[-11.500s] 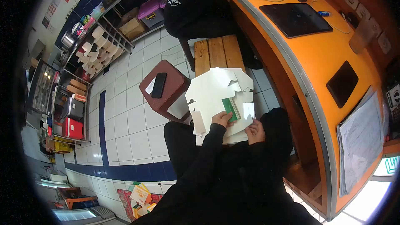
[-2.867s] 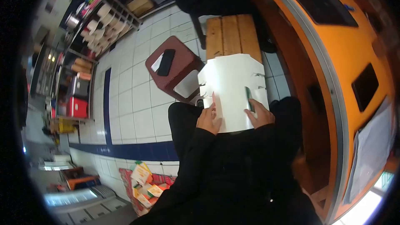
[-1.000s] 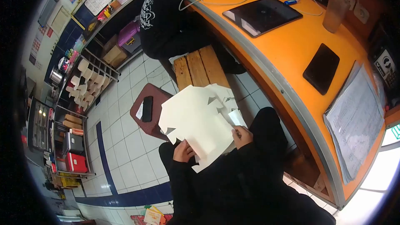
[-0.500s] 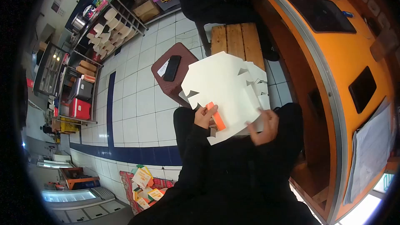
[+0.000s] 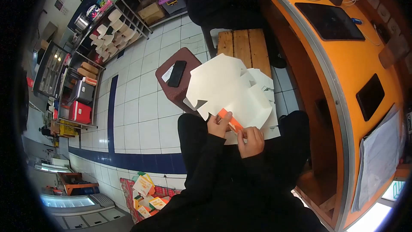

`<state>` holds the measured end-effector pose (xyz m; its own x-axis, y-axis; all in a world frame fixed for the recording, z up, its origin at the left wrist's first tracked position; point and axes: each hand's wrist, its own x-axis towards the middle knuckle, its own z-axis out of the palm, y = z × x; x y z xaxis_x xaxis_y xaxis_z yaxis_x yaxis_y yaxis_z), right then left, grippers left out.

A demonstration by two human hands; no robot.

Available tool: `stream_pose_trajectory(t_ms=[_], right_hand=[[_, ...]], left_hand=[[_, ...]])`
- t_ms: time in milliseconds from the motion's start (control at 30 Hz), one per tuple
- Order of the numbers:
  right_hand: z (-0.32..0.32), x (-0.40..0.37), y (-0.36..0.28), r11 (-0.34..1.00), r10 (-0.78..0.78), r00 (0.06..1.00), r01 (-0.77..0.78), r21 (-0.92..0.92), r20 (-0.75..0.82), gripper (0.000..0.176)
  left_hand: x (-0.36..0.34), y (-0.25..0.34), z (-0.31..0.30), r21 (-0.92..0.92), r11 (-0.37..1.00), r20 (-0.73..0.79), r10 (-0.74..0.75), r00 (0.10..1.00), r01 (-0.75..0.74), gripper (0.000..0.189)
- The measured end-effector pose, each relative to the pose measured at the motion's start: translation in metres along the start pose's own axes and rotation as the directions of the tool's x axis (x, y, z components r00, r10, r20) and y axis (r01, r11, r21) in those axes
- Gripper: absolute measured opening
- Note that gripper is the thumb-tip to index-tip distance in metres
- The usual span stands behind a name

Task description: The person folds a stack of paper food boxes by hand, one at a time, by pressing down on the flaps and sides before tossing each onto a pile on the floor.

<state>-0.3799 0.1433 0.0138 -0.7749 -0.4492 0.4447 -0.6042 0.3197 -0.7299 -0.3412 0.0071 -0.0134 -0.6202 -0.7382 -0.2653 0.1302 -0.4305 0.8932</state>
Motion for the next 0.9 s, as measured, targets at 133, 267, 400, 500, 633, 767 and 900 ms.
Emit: stream_pose_trajectory(t_ms=[133, 267, 400, 500, 633, 767, 900], right_hand=[[0.007, 0.002, 0.005, 0.997, 0.041, 0.991, -0.033, -0.063, 0.124, 0.016], [0.009, 0.003, 0.01, 1.0, -0.008, 0.998, 0.009, -0.022, 0.059, 0.018], [0.02, -0.005, 0.024, 0.936, 0.299, 0.909, -0.339, 0.096, 0.291, 0.018], [0.031, -0.013, 0.026, 0.88, 0.375, 0.858, -0.449, 0.158, 0.35, 0.015], [0.048, -0.013, 0.026, 0.916, 0.355, 0.816, -0.402, 0.005, 0.457, 0.013], [0.067, -0.007, 0.032, 0.921, 0.38, 0.799, -0.373, -0.11, 0.467, 0.02], [0.077, -0.005, 0.035, 0.91, 0.411, 0.778, -0.379, -0.166, 0.475, 0.023]], left_hand=[[0.004, -0.022, -0.01, 0.353, 0.936, 0.056, -0.036, 0.998, 0.014, 0.035], [0.002, -0.022, -0.014, 0.411, 0.911, 0.097, -0.072, 0.993, 0.026, 0.032], [0.017, -0.023, -0.051, -0.043, 0.971, 0.239, -0.217, 0.946, 0.234, 0.045], [0.028, -0.015, -0.063, -0.324, 0.923, -0.104, -0.255, 0.961, 0.209, 0.047], [0.056, -0.025, -0.084, 0.299, 0.951, -0.165, -0.029, 0.986, 0.078, 0.035], [0.051, -0.021, -0.076, 0.73, 0.682, -0.039, 0.097, 0.995, -0.037, 0.029], [0.032, -0.031, -0.058, 0.299, 0.954, -0.179, 0.039, 0.983, 0.016, 0.03]])
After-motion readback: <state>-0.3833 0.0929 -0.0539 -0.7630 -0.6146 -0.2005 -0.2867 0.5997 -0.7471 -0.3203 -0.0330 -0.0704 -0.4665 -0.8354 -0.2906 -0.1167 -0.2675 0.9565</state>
